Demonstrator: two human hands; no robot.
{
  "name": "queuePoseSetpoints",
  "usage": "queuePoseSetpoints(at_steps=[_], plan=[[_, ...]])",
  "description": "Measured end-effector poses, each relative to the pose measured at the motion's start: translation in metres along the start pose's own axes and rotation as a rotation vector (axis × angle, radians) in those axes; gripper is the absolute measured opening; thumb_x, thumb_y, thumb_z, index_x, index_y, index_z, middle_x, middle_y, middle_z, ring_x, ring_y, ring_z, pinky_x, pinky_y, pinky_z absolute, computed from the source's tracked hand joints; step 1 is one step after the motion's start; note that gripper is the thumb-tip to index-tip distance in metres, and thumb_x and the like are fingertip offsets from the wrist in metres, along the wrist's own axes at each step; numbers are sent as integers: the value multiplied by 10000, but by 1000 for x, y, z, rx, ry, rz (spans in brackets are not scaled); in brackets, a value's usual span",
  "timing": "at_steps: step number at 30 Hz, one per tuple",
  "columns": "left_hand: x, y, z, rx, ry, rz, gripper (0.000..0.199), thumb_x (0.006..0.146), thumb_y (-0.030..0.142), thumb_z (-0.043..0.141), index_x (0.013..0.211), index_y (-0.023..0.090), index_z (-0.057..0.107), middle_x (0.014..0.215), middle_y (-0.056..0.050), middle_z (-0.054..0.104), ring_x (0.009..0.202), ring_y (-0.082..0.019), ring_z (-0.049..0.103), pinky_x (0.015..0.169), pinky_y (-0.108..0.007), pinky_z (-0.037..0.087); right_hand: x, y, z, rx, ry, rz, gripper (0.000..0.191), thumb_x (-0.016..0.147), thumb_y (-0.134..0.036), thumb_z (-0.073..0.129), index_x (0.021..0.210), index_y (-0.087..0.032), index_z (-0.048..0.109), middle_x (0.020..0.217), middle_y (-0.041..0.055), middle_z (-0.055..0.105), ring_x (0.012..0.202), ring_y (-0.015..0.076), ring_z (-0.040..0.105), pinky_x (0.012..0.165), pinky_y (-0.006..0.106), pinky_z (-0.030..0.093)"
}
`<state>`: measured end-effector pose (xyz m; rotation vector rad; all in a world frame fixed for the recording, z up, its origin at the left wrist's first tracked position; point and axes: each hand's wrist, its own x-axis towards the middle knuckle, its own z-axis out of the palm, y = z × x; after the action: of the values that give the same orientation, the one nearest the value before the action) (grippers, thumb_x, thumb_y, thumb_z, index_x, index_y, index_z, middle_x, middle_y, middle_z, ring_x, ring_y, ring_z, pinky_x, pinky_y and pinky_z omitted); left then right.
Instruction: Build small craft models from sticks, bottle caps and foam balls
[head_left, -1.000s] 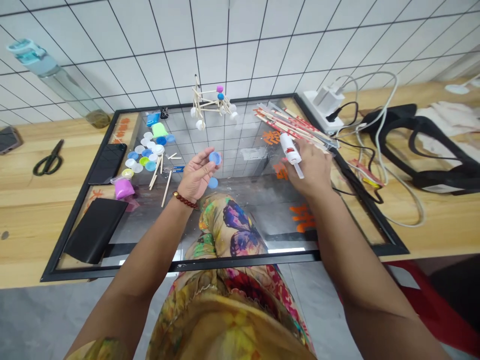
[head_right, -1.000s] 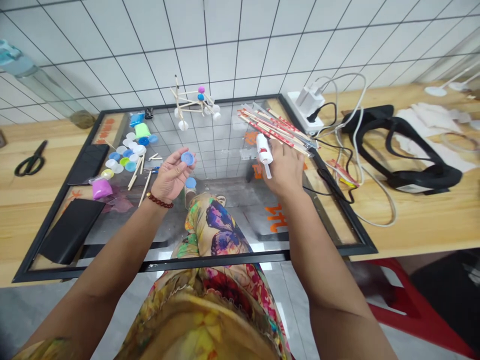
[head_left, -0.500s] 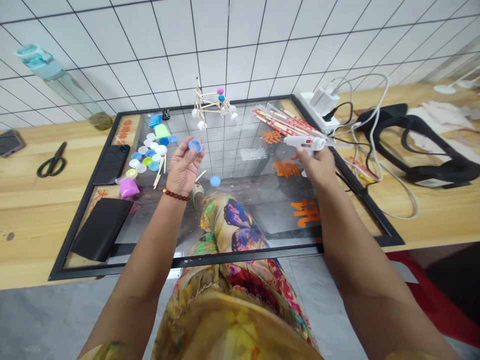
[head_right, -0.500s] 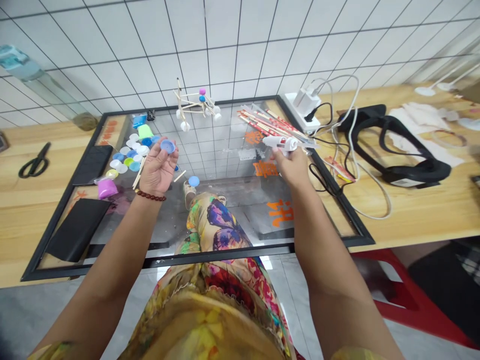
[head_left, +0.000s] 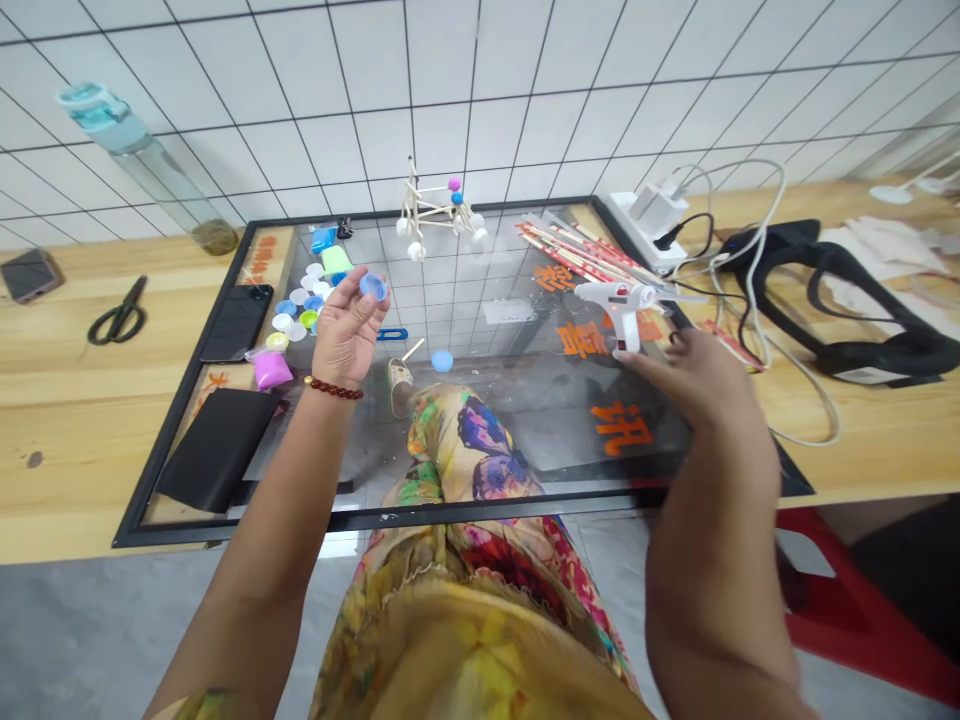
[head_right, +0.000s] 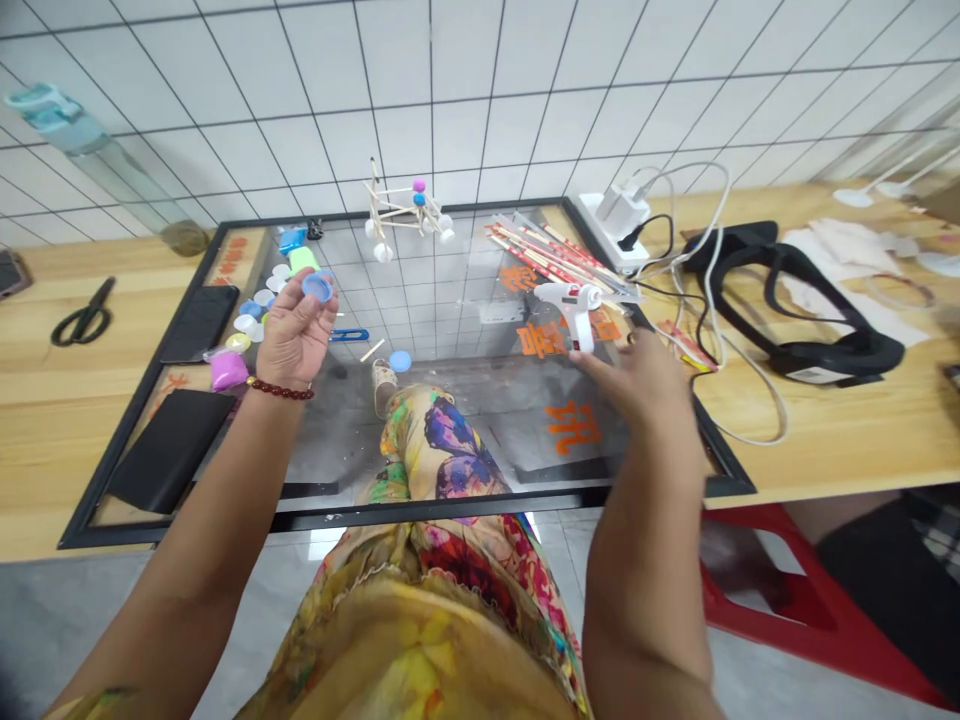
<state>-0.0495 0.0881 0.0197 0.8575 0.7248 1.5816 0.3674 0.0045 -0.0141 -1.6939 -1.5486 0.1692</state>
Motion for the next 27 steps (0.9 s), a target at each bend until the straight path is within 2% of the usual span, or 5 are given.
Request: queuePoseSetpoints(at_steps=[3,10,16,23,27], plan=[[-4,5,-12,29,-11,11,301,662,185,896,926,240,763,1013,-25,773,1022,-162,721,900,-239,576,-35,-54,-10,-134,214,85,197,897,-469,637,899,-282,700,758,93,677,761,309,672,748,531,533],[-14,4,-17,23,-65,-53,285,657,247,903,897,242,748,944,-15,769,860,-135,709,852,-261,579,12,-184,104,-168,-485,-626,260,947,-173,513,1072,-204,738,1094,94,745,984,269,652,846,408,474],[-20,1,-18,-1,-118,-83,352,645,289,907,941,235,725,988,-2,743,894,-123,700,919,-281,549,33,-198,170,-340,-648,-709,241,951,-202,517,1020,-211,748,1096,117,717,1006,281,608,809,383,404],[-28,-7,-8,-11,-167,-182,411,593,274,934,959,235,752,1051,-41,759,993,-183,703,974,-339,546,8,-187,134,-29,-221,-465,267,1010,-268,390,1045,-202,646,896,90,709,805,240,604,736,360,411],[-33,-15,-1,-16,-230,-233,407,594,253,939,962,220,768,1020,-36,766,983,-170,708,993,-337,537,-9,-186,119,152,-95,-546,246,1008,-307,412,963,-223,639,839,75,679,801,227,610,766,362,441]])
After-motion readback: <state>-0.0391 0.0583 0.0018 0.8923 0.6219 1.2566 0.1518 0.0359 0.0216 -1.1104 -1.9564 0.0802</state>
